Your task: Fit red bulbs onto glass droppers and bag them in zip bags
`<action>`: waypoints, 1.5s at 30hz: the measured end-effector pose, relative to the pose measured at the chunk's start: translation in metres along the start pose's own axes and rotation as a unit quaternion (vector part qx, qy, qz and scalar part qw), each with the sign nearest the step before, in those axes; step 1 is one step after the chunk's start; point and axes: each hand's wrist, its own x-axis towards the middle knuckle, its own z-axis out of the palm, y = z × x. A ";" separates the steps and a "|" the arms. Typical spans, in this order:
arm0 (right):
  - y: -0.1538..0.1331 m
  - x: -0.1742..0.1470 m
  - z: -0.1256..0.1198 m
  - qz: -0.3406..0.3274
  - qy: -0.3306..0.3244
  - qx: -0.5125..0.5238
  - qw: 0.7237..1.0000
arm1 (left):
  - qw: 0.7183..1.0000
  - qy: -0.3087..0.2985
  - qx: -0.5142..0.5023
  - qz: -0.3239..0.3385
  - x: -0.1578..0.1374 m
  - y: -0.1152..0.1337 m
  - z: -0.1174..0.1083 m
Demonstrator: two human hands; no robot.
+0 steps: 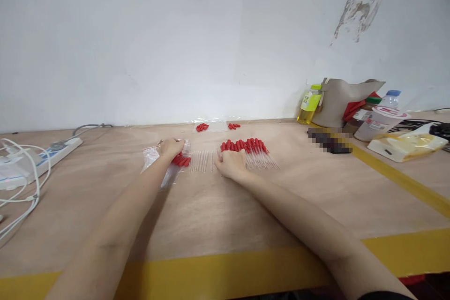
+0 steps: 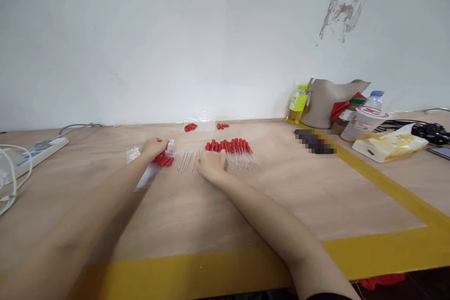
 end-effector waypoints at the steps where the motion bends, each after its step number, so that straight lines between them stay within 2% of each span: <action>1: 0.004 -0.003 -0.002 0.000 0.006 -0.001 1.000 | 0.999 0.013 -0.028 0.013 -0.004 0.000 0.000; 6: 0.025 -0.021 -0.012 -0.037 0.046 0.020 0.998 | 0.980 0.086 -0.147 0.101 -0.029 -0.003 -0.005; 10: 0.048 -0.036 -0.015 -0.092 0.066 0.098 0.989 | 0.962 0.097 -0.210 0.144 -0.054 -0.006 -0.010; 12: 0.059 -0.041 -0.014 -0.135 0.073 0.145 0.977 | 0.952 0.081 -0.243 0.167 -0.070 -0.005 -0.011; 15: 0.070 -0.047 -0.009 -0.177 0.084 0.182 0.964 | 0.914 -0.003 -0.339 0.222 -0.100 0.000 -0.012; 19: 0.076 -0.052 0.002 -0.183 0.112 0.197 0.957 | 0.877 -0.103 -0.400 0.248 -0.138 0.006 -0.012; 23: 0.075 -0.058 0.006 -0.218 0.110 0.186 0.952 | 0.861 -0.221 -0.412 0.199 -0.162 0.008 -0.008; 27: 0.071 -0.063 0.004 -0.252 0.109 0.179 0.945 | 0.833 -0.273 -0.446 0.179 -0.171 0.009 -0.003; 35: 0.071 -0.063 0.003 -0.270 0.110 0.159 0.943 | 0.830 -0.259 -0.451 0.201 -0.169 0.007 -0.001; 40: 0.071 -0.063 0.003 -0.289 0.093 0.150 0.941 | 0.826 -0.281 -0.439 0.215 -0.170 0.006 0.001; 45: 0.074 -0.060 0.005 -0.299 0.075 0.162 0.937 | 0.848 -0.278 -0.365 0.267 -0.172 0.005 0.000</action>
